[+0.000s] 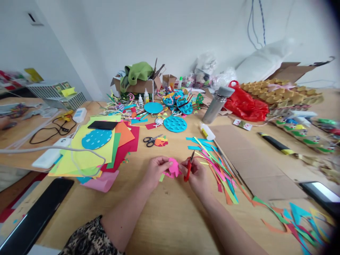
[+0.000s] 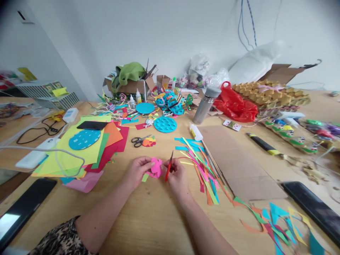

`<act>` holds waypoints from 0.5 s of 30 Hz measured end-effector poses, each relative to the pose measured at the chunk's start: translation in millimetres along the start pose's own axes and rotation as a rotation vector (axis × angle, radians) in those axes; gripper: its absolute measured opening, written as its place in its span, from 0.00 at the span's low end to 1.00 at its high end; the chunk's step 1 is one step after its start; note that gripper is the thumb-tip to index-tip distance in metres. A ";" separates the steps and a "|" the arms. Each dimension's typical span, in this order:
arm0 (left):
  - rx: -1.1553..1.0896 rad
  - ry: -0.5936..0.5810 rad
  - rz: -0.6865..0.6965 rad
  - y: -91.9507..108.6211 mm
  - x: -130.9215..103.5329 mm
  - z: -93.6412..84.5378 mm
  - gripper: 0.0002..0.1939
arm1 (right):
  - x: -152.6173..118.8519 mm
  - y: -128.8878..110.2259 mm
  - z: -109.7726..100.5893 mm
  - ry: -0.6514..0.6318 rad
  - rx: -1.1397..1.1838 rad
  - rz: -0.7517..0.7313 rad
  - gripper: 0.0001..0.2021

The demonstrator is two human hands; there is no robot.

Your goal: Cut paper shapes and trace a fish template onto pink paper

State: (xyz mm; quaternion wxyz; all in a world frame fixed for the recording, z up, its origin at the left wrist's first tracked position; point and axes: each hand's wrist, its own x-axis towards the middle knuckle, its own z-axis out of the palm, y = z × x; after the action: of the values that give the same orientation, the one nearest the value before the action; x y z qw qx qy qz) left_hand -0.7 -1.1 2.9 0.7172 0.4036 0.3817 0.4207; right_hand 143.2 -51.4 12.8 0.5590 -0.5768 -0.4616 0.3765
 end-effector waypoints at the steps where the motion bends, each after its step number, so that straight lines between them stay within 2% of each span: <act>1: 0.019 0.000 -0.007 0.5 -0.4 0.4 0.14 | 1.0 0.4 -1.9 0.015 0.000 -0.008 0.14; 5: 0.088 0.054 0.020 5.8 -0.7 0.9 0.13 | 5.0 1.7 -9.1 0.124 -0.050 -0.046 0.14; 9: 0.096 0.264 0.117 12.5 5.7 -7.3 0.11 | 7.8 3.8 -15.9 0.252 -0.151 -0.118 0.11; 12: 0.039 0.388 0.141 17.1 11.8 -15.3 0.13 | 9.1 6.4 -19.5 0.291 -0.193 -0.175 0.08; 15: 0.005 0.417 0.095 22.3 17.3 -18.3 0.15 | 9.7 8.9 -21.0 0.290 -0.233 -0.211 0.07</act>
State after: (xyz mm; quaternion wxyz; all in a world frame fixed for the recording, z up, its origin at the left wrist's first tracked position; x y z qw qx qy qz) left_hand -17.4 26.6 12.4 0.6009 0.3273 0.5035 0.5275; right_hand 167.0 -48.0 6.6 0.5854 -0.6341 -0.4746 0.1730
